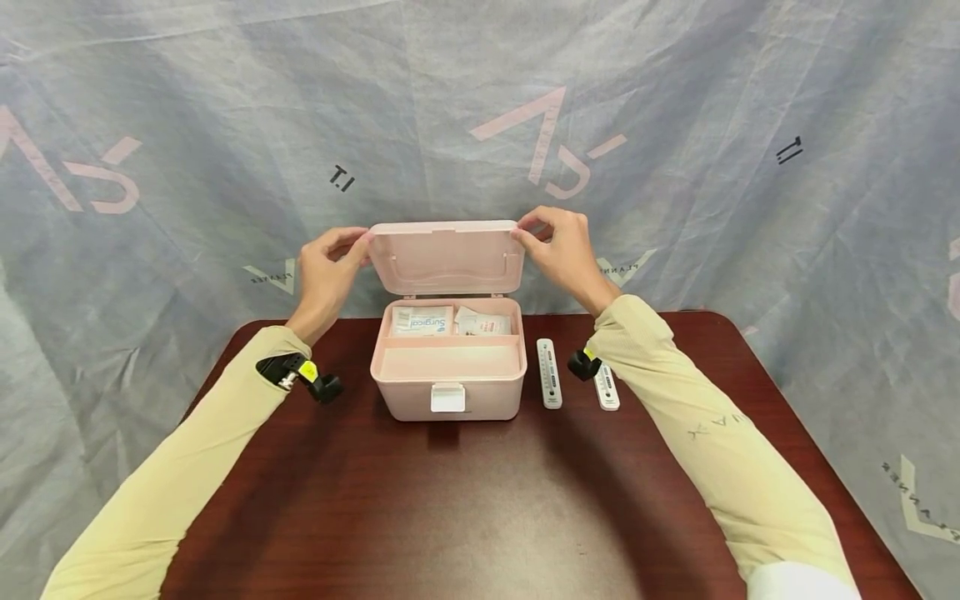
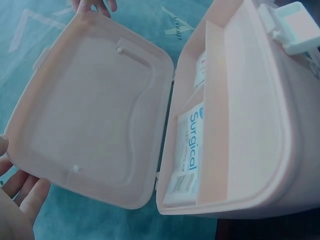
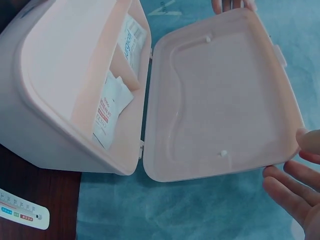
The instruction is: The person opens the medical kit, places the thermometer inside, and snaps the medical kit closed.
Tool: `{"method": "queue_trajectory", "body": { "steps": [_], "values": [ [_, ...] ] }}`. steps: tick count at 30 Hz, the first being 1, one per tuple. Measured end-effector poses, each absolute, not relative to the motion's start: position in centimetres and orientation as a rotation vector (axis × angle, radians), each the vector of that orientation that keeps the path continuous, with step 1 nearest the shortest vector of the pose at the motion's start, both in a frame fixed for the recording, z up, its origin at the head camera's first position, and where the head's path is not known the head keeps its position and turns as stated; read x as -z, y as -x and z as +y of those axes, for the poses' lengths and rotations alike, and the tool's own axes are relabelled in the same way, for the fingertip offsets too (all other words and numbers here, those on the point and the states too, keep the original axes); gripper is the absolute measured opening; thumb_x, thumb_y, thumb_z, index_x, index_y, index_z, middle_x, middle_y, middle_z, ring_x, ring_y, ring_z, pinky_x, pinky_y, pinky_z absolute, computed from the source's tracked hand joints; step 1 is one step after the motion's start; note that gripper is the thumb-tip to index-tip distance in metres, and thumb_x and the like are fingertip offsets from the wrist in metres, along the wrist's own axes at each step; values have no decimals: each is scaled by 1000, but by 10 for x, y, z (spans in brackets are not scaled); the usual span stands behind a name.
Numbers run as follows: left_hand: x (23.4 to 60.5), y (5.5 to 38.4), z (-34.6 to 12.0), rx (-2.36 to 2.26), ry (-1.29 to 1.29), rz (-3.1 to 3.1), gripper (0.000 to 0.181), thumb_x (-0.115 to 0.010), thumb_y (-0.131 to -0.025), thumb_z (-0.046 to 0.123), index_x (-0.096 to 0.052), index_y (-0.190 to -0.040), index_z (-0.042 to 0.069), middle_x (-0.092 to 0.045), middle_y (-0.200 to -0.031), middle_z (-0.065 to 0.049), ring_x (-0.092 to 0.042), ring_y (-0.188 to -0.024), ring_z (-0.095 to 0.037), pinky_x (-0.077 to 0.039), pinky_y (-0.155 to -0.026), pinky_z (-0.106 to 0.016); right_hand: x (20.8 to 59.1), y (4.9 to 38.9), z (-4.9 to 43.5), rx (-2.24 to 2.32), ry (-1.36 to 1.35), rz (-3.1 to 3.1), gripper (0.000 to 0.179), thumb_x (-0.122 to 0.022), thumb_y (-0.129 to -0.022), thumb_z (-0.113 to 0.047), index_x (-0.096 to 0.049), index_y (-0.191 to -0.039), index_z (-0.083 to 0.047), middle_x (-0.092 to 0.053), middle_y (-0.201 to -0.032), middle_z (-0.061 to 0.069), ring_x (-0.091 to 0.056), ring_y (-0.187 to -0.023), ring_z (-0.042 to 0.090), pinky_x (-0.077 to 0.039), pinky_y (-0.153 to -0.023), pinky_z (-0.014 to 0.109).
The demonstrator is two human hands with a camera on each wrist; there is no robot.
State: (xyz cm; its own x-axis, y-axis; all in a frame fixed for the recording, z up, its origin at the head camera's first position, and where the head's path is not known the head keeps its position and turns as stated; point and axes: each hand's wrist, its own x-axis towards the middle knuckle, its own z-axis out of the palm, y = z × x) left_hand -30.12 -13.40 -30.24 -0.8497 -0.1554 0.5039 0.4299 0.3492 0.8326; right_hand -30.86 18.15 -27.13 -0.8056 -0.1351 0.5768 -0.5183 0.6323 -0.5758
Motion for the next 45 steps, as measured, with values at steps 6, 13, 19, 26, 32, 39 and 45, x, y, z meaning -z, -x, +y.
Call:
{"method": "queue_trajectory", "body": {
  "steps": [6,13,19,26,32,39,45],
  "values": [
    [302,306,-132,1585,223,-2074,29,-68,-88,31,-72,-104,7,-69,-99,-6,-63,-90,-13,-52,-75,-26,271,313,180,-1036,-503,-2368,16,-71,-86,-21,-73,-91,-6,-71,-89,8,-67,-73,21,-46,-60,20],
    [301,311,-131,1672,197,-2030,29,-69,-88,29,-72,-103,4,-68,-99,-13,-64,-89,-23,-53,-76,-33,270,319,178,-1026,-491,-2388,17,-70,-87,-21,-73,-93,-5,-71,-90,10,-68,-76,23,-48,-62,23],
    [301,316,-129,1681,148,-2029,30,-69,-87,30,-72,-103,4,-68,-97,-11,-64,-89,-28,-53,-77,-35,270,322,175,-1065,-457,-2367,15,-70,-87,-19,-73,-91,-4,-71,-87,10,-67,-80,20,-47,-66,21],
    [305,318,-126,1693,136,-2024,30,-68,-88,30,-71,-103,5,-66,-96,-10,-62,-88,-25,-53,-80,-40,275,323,172,-1123,-377,-2315,17,-71,-86,-18,-72,-90,-1,-70,-86,12,-66,-80,21,-44,-66,17],
    [306,320,-125,1699,137,-2011,29,-68,-88,30,-71,-103,5,-66,-96,-9,-63,-87,-26,-53,-79,-39,278,324,170,-1151,-330,-2296,19,-72,-86,-20,-73,-91,-2,-71,-86,13,-67,-81,22,-44,-65,17],
    [305,322,-127,1704,119,-2025,28,-68,-88,30,-71,-100,5,-65,-93,-9,-63,-87,-27,-53,-78,-39,280,326,169,-1160,-327,-2293,20,-72,-86,-22,-73,-92,-3,-70,-86,12,-66,-81,21,-45,-67,20],
    [304,324,-127,1711,87,-2041,29,-68,-88,32,-70,-99,5,-65,-92,-8,-63,-86,-26,-54,-77,-36,282,326,167,-1176,-320,-2267,19,-71,-86,-22,-74,-91,-4,-70,-86,11,-66,-81,20,-45,-67,20]
  ]
}}
